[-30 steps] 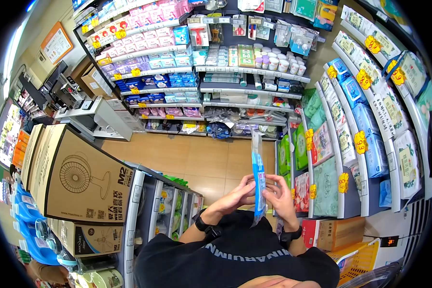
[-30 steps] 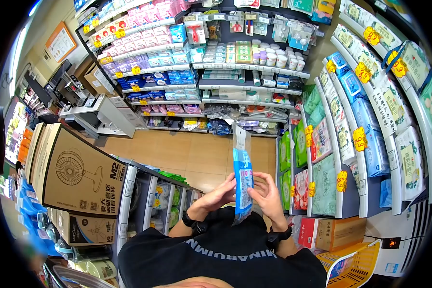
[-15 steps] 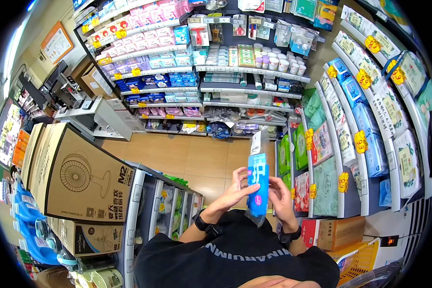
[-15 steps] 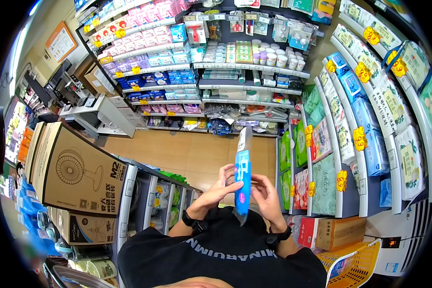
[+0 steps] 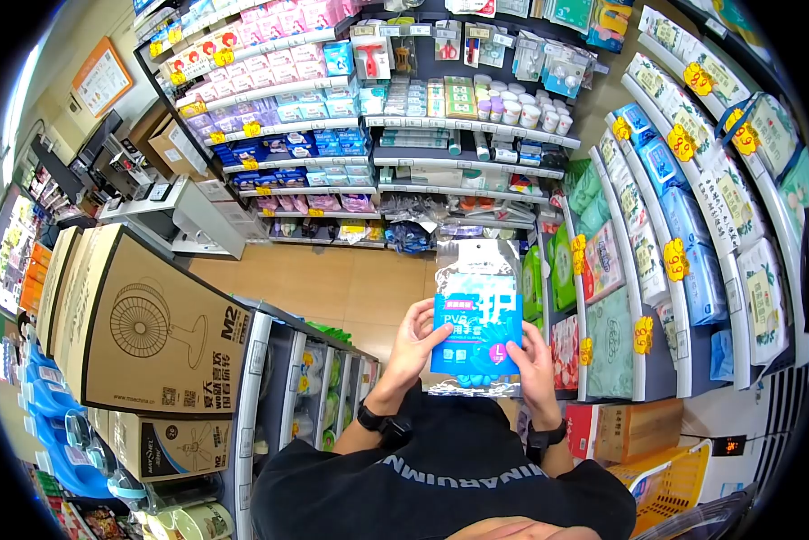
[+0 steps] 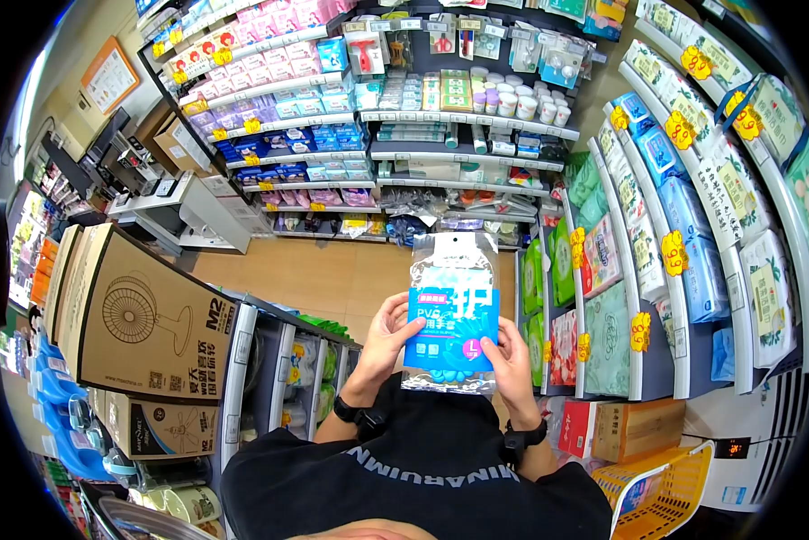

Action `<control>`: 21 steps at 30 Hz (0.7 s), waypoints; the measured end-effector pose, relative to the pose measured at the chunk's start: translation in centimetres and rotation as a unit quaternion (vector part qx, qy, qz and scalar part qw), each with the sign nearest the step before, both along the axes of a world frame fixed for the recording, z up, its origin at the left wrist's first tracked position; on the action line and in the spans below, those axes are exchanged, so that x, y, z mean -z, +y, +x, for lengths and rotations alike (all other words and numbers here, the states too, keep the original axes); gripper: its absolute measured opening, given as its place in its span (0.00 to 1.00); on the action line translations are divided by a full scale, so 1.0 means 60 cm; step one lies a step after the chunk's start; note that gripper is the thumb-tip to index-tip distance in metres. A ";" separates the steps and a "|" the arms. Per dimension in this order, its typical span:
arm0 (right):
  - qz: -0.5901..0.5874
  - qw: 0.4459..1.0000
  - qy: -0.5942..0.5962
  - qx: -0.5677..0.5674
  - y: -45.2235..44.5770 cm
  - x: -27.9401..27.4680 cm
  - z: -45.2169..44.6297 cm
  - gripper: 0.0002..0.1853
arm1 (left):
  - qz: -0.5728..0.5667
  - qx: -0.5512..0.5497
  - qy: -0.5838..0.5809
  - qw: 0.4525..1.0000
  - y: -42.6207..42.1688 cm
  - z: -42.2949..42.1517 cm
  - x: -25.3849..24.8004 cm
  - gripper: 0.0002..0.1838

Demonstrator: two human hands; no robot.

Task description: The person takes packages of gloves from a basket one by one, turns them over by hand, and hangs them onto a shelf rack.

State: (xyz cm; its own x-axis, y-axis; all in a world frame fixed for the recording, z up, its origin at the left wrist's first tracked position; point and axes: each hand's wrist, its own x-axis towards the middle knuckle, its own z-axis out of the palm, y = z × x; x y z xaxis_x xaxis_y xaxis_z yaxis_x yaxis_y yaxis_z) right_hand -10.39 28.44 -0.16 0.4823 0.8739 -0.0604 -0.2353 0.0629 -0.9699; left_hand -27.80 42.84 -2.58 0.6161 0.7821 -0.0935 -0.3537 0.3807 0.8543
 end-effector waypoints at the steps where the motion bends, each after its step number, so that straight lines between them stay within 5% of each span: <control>1: -0.007 1.000 -0.003 -0.010 -0.002 0.006 0.003 0.20 | 0.000 0.000 0.000 1.000 0.002 -0.003 0.003 0.29; 6: -0.008 1.000 -0.001 -0.019 -0.002 0.016 -0.006 0.22 | -0.009 0.021 0.014 1.000 0.004 -0.017 0.010 0.20; 21: -0.069 0.997 0.001 -0.046 -0.023 0.015 -0.009 0.17 | -0.010 0.036 -0.030 0.999 0.009 -0.006 0.006 0.18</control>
